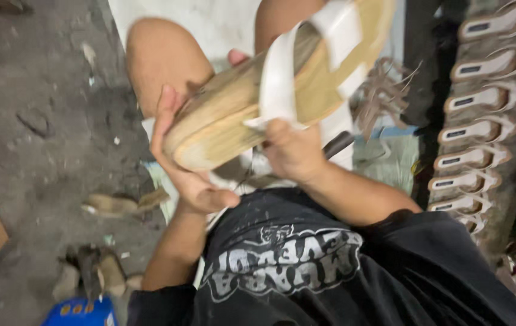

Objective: The person sits on the floor and assembles sandals by attaching white straps to wooden soles. They insert the straps into slots on the soles, use a hammer to secure them, and then place the finished sandals on a nearby rack.

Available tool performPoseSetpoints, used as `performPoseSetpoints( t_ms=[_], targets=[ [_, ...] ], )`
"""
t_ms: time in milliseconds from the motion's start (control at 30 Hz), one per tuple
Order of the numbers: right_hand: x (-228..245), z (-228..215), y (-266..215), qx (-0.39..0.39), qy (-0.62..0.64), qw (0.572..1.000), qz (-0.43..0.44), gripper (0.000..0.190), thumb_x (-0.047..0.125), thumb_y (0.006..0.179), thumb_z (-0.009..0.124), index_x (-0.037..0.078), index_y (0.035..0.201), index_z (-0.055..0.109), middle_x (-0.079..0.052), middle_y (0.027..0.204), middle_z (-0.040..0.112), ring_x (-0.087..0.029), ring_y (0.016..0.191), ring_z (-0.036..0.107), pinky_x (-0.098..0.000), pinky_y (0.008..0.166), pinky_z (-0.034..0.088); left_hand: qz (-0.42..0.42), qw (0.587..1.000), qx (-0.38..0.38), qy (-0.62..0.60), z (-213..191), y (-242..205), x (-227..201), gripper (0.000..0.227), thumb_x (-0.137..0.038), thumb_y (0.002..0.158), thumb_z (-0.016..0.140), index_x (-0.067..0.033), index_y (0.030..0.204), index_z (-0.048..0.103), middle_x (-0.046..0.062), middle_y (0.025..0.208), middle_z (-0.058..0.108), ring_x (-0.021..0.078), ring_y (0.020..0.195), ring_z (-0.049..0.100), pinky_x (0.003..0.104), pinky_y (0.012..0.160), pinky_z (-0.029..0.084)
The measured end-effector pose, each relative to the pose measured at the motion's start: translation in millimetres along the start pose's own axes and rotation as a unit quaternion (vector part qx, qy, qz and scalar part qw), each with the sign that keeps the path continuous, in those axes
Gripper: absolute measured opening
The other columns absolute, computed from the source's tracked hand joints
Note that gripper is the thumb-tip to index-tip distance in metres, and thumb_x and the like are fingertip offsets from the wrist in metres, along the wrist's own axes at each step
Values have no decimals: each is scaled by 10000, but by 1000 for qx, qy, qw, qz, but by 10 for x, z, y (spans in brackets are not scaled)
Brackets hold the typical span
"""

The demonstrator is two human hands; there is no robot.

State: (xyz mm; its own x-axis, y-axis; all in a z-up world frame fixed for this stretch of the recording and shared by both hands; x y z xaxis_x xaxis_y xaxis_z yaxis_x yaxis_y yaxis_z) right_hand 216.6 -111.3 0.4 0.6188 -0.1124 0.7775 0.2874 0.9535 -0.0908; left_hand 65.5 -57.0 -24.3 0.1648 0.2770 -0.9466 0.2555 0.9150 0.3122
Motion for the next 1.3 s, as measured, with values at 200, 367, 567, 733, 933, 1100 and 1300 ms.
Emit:
performPoseSetpoints(
  t_ms=[200,367,567,733,933,1100,1300],
  targets=[
    [431,-451,-266,136,-567,812,29,689,265,915,855,136,1499,514,-131,1297,746,-213,1125,750,-363,976,610,-79,996,-30,29,-279,174,450,645,-287,1043,727,-5,1502,374,151,1347,518,206,1203,536,336,1075,458],
    [492,-1161,-1203,29,-729,635,253,663,360,757,880,46,1231,539,-148,893,736,-291,735,723,-402,637,581,-88,996,9,28,-434,349,577,517,-177,995,714,-25,1416,456,126,1254,613,177,1133,602,314,1059,499],
    [465,-1203,-1382,-49,-675,733,65,451,231,943,711,50,1316,534,-121,909,721,-249,743,694,-393,637,559,3,997,0,72,-289,404,468,476,-133,962,757,-22,1358,517,144,1330,592,212,1217,596,341,1117,486],
    [757,-1632,-1279,-94,-359,921,118,527,415,963,544,1,1283,610,-6,755,639,-100,587,556,-251,493,453,-68,996,-50,32,-144,489,484,477,-177,901,863,-17,1246,576,123,1206,661,213,1121,638,355,1036,530],
    [434,-1733,-1068,-87,-425,892,128,332,280,1018,666,-31,1122,616,-53,854,603,-142,675,571,-268,545,482,-71,996,-47,25,-197,403,606,411,-195,987,821,-29,1268,571,100,1201,678,182,1115,660,323,1028,551],
    [322,-892,-488,5,-362,916,173,442,450,1118,459,22,1084,560,-35,727,506,-112,569,447,-266,500,360,-63,997,-41,23,-213,409,567,385,-209,1003,813,-37,1249,570,94,1154,668,181,1065,664,315,970,559],
    [811,-431,-691,72,-329,941,-16,508,537,1139,478,52,1115,626,-113,825,625,-154,637,538,-261,558,412,-58,996,-34,50,-251,418,549,407,-242,1007,813,-36,1253,563,94,1133,668,185,1042,676,315,958,563]
  ],
)
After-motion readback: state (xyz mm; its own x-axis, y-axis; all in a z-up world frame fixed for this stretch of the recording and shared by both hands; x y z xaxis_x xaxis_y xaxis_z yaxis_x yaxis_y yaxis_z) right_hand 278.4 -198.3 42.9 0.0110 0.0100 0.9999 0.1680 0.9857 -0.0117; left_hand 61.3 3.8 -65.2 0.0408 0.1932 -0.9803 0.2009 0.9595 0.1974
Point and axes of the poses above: each hand's wrist, its own y-axis towards the middle knuckle, its own z-axis out of the palm, x = y × z, the point moved 1 cm from there along y, towards the middle knuckle
